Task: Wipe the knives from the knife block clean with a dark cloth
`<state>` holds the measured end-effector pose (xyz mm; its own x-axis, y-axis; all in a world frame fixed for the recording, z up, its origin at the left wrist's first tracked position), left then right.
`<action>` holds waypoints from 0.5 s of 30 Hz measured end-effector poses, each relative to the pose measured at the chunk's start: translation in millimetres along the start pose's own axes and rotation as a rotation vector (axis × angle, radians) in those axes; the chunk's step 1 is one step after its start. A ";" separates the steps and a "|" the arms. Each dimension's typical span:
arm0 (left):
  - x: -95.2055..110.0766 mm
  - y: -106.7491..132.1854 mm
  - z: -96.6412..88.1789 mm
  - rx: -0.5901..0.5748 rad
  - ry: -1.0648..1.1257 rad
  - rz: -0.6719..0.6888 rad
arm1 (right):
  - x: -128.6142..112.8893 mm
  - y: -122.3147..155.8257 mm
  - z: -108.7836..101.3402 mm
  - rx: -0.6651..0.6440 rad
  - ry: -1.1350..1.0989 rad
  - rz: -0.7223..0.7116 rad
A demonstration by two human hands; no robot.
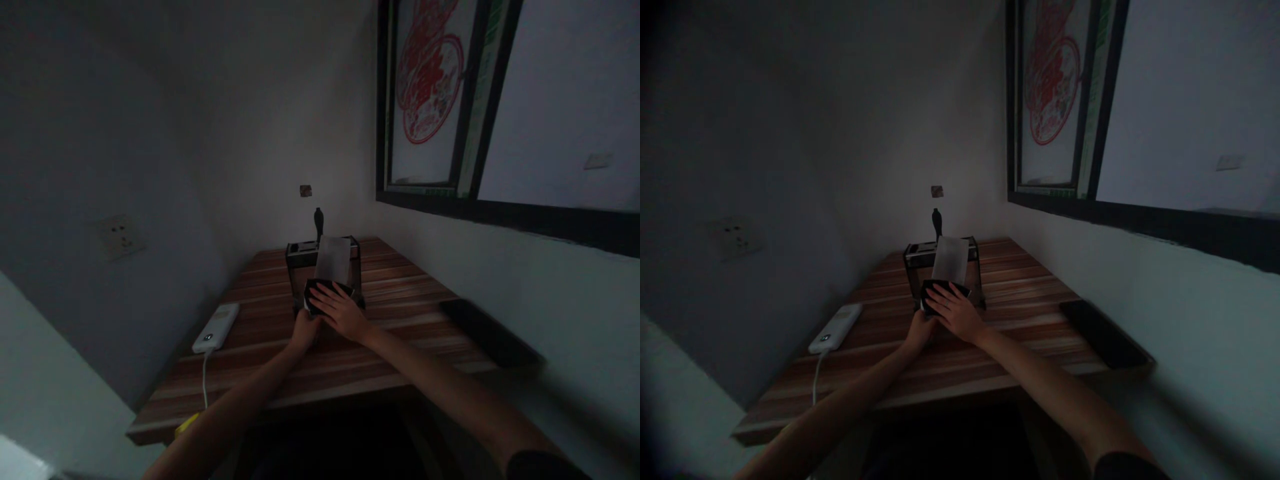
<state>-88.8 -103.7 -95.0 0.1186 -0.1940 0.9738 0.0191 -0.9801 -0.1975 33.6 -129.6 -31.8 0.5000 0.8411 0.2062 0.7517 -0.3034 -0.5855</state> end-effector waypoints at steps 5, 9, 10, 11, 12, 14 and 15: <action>-3.2 -3.3 -1.5 0.018 -0.001 0.029 | 2.4 -0.3 -0.1 -0.003 -0.002 -0.002; -4.3 -4.5 -1.6 0.002 0.009 0.040 | 2.3 0.0 -0.9 0.001 0.002 -0.002; -4.7 -4.2 -1.1 -0.008 0.011 0.034 | 2.1 0.0 -1.1 -0.001 0.003 -0.003; -5.1 -3.8 -0.4 -0.017 0.012 0.028 | 2.0 0.0 -1.3 -0.003 0.005 -0.004; -5.2 -3.1 0.4 -0.025 0.014 0.021 | 2.0 0.0 -1.6 -0.004 0.006 -0.005; -4.8 -1.8 1.8 -0.035 0.018 0.009 | 2.3 -0.3 -2.2 -0.006 0.008 -0.008; -4.2 -1.1 2.4 -0.037 0.020 0.005 | 2.6 -0.6 -2.5 -0.006 0.009 -0.011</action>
<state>-87.0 -101.7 -99.1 0.0985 -0.1989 0.9750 -0.0177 -0.9800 -0.1982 35.5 -128.3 -29.0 0.4957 0.8403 0.2195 0.7596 -0.2970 -0.5786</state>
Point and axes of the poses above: each hand's wrist, its own y-axis away from the middle knuckle, its own z-axis out of the palm, x = y × z, the point moved 4 cm from there along -y, towards the middle knuckle, and after that the axes turned 7 degrees about -x, right-handed, at the moved point
